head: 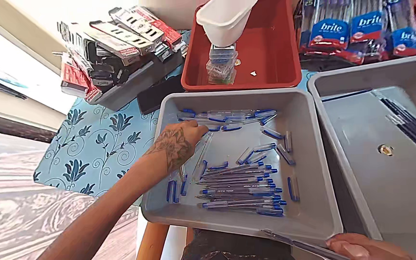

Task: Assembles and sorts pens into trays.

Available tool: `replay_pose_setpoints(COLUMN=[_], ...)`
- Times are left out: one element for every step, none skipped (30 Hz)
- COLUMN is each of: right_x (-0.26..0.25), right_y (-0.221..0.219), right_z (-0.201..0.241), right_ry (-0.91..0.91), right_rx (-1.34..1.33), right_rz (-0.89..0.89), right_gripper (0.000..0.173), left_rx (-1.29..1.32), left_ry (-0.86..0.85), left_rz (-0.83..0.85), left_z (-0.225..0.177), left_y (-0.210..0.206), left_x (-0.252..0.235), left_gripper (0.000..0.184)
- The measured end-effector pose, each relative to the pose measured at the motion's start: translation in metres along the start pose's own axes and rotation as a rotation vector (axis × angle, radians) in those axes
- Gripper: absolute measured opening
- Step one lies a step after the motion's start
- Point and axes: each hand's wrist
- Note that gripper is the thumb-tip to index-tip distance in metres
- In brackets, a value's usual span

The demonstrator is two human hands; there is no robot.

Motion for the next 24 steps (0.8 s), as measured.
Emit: replay_pose_setpoints(right_x=[0.002,0.004,0.005,0.006,0.007,0.009,0.009,0.010,0.010,0.009,0.008,0.007,0.006,0.005,0.005,0.006,0.006,0.007,0.007,0.007,0.008,0.008,0.009,0.009], right_y=[-0.002,-0.002,-0.003,-0.003,-0.003,-0.003,-0.002,-0.001,0.000,0.000,0.000,0.000,-0.002,-0.003,-0.005,-0.007,-0.008,-0.008,-0.008,-0.009,-0.009,-0.011,-0.012,-0.013], right_z=[-0.001,-0.001,-0.001,-0.001,-0.001,-0.001,-0.002,-0.002,-0.003,-0.004,-0.005,-0.006,-0.007,-0.007,-0.008,-0.008,-0.008,-0.007,-0.006,-0.006,-0.006,-0.005,-0.005,-0.006], right_ry=[-0.014,-0.029,-0.046,-0.057,-0.072,-0.094,-0.116,-0.137,-0.145,-0.150,-0.151,-0.152,-0.150,-0.144,-0.139,-0.136,-0.140,-0.147,-0.151,-0.153,-0.153,-0.156,-0.159,-0.162], right_rx=[0.003,-0.001,-0.011,-0.015,-0.026,-0.039,-0.051,-0.065,-0.084,-0.100,-0.116,-0.124,-0.130,-0.132,-0.134,-0.132,-0.128,-0.124,-0.124,-0.117,-0.109,-0.098,-0.089,-0.084], right_rz=[-0.039,-0.068,-0.091,-0.102,-0.121,-0.143,-0.142,-0.138,-0.140,-0.139,-0.147,-0.156,-0.173,-0.185,-0.198,-0.210,-0.214,-0.207,-0.201,-0.195,-0.199,-0.206,-0.215,-0.225], right_gripper=[0.030,0.032,0.033,0.033,0.032,0.032,0.033,0.034,0.036,0.037,0.039,0.039,0.040,0.041,0.042,0.043,0.043,0.044,0.044,0.044,0.044,0.044,0.043,0.042], left_rx=[-0.019,-0.033,-0.026,-0.002,0.039,0.083,0.124,0.159,0.180,0.178,0.170,0.161,0.149,0.139,0.133,0.139,0.149,0.158,0.164,0.176,0.187,0.195,0.194,0.190], left_ry=[0.005,0.010,0.015,0.016,0.028,0.045,0.070,0.097,0.135,0.168,0.174,0.154,0.119,0.085,0.064,0.056,0.057,0.050,0.032,0.017,-0.003,-0.019,-0.023,-0.017], left_rz=[0.037,0.074,0.097,0.102,0.105,0.096,0.078,0.057,0.059,0.079,0.096,0.103,0.104,0.107,0.118,0.129,0.139,0.139,0.126,0.113,0.101,0.107,0.130,0.160], left_z=[0.002,0.003,0.003,0.004,0.005,0.008,0.011,0.014,0.016,0.019,0.022,0.025,0.027,0.028,0.027,0.026,0.024,0.024,0.024,0.025,0.025,0.025,0.023,0.019], left_y=[-0.003,-0.004,-0.006,-0.008,-0.011,-0.014,-0.016,-0.017,-0.016,-0.015,-0.015,-0.016,-0.017,-0.018,-0.017,-0.016,-0.015,-0.014,-0.014,-0.013,-0.013,-0.011,-0.009,-0.007], left_x=[-0.005,-0.008,-0.011,-0.013,-0.014,-0.013,-0.012,-0.012,-0.014,-0.018,-0.020,-0.021,-0.020,-0.020,-0.021,-0.021,-0.022,-0.022,-0.021,-0.020,-0.019,-0.018,-0.018,-0.017], left_gripper=[0.016,0.015,0.013,0.011,0.008,0.008,0.011,0.012,0.014,0.015,0.015,0.016,0.015,0.014,0.013,0.013,0.013,0.013,0.013,0.013,0.013,0.012,0.012,0.012])
Point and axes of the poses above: each hand's wrist, its own x-axis away from the middle knuckle, its own y-axis out of the back of the hand, z = x × y, and after that the axes turned 13 degrees about -z, right-handed
